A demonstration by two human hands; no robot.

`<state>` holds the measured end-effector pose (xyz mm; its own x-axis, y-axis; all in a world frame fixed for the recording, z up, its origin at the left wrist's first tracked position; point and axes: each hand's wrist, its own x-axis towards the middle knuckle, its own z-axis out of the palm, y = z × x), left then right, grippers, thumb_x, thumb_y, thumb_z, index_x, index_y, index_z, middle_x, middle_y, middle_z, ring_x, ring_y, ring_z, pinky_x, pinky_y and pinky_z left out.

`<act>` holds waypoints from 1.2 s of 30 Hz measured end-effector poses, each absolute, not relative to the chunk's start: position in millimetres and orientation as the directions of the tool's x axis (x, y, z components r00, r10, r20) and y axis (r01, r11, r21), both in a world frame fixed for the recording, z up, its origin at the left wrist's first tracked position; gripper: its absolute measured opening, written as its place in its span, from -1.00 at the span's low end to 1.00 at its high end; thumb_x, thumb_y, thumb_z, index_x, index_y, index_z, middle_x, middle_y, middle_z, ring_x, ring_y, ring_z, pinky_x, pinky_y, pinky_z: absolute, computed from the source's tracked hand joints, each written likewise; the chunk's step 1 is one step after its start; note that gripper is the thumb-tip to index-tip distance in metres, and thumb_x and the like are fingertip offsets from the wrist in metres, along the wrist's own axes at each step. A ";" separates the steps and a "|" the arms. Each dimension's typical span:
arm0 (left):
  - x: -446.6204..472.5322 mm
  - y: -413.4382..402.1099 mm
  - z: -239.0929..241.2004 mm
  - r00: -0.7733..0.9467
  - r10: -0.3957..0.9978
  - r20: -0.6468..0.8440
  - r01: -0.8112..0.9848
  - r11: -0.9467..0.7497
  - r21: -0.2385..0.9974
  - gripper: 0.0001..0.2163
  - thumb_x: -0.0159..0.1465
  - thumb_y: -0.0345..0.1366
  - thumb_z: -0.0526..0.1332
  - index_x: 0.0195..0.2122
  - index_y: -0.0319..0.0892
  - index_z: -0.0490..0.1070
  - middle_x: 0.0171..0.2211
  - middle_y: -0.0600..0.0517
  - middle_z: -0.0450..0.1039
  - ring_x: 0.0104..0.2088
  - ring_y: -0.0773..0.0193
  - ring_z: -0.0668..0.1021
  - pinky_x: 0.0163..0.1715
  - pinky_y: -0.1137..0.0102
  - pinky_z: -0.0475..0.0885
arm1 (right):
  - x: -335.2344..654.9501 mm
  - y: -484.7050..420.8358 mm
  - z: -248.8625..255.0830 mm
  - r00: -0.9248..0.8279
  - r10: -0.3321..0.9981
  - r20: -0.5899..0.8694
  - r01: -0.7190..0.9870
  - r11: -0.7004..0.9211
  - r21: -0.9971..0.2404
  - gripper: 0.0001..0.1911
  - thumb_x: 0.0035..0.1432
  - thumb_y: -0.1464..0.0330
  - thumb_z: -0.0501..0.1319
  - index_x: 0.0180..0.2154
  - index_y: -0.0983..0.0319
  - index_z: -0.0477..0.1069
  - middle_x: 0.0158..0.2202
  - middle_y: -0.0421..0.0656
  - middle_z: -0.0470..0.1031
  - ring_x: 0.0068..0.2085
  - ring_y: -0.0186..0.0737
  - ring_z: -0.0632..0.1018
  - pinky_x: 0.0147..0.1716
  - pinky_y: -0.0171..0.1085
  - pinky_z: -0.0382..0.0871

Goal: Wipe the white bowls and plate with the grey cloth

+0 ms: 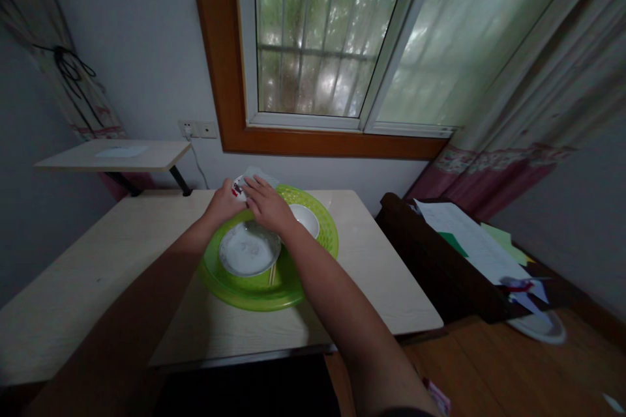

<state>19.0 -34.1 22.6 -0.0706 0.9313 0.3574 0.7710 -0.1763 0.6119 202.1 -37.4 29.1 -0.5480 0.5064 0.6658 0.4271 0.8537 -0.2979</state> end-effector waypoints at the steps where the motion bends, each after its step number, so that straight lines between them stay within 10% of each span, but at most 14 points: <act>1: 18.1 -33.3 22.6 -0.079 0.931 0.356 0.766 -0.172 0.619 -0.51 0.04 -0.13 0.38 -0.10 -0.15 0.22 -0.22 -0.11 0.54 -0.28 0.13 0.59 -0.36 0.38 0.36 | 199.9 -39.2 29.5 -0.562 0.502 0.658 0.424 0.857 -0.292 -0.51 0.37 0.33 0.07 0.30 0.15 0.28 0.38 -0.10 0.21 0.44 -0.09 0.11 0.39 0.08 0.04; 13: 17.3 -30.7 31.3 -0.277 0.907 0.317 0.653 -0.064 0.754 -0.44 -0.01 -0.08 0.45 -0.09 -0.14 0.22 -0.15 -0.13 0.54 -0.16 0.07 0.61 -0.21 0.29 0.49 | 207.0 -35.9 23.0 -0.453 0.702 0.549 0.492 0.711 -0.502 -0.41 0.45 0.14 -0.08 0.42 0.11 0.00 0.47 -0.11 -0.06 0.43 -0.12 0.12 0.40 0.01 0.04; 27: 19.4 -35.5 36.0 -0.259 0.942 0.214 0.543 -0.041 0.838 -0.52 0.06 -0.13 0.39 -0.11 -0.13 0.19 -0.13 -0.10 0.54 -0.38 0.24 0.60 -0.53 0.44 0.46 | 200.0 -45.2 28.2 -0.664 0.475 0.578 0.423 0.875 -0.233 -0.39 0.43 0.31 -0.03 0.43 0.21 -0.06 0.44 -0.08 0.08 0.48 -0.15 -0.06 0.41 0.00 0.00; 36: 19.5 -33.8 26.2 -0.088 0.948 0.306 0.699 -0.160 0.697 -0.49 -0.01 -0.12 0.44 -0.15 -0.11 0.21 -0.21 -0.07 0.54 -0.27 0.14 0.60 -0.36 0.37 0.43 | 207.2 -25.3 18.6 -0.447 0.665 0.598 0.413 0.747 -0.521 -0.41 0.44 0.07 -0.09 0.38 0.12 0.12 0.43 -0.11 0.08 0.44 -0.16 0.10 0.42 -0.01 -0.05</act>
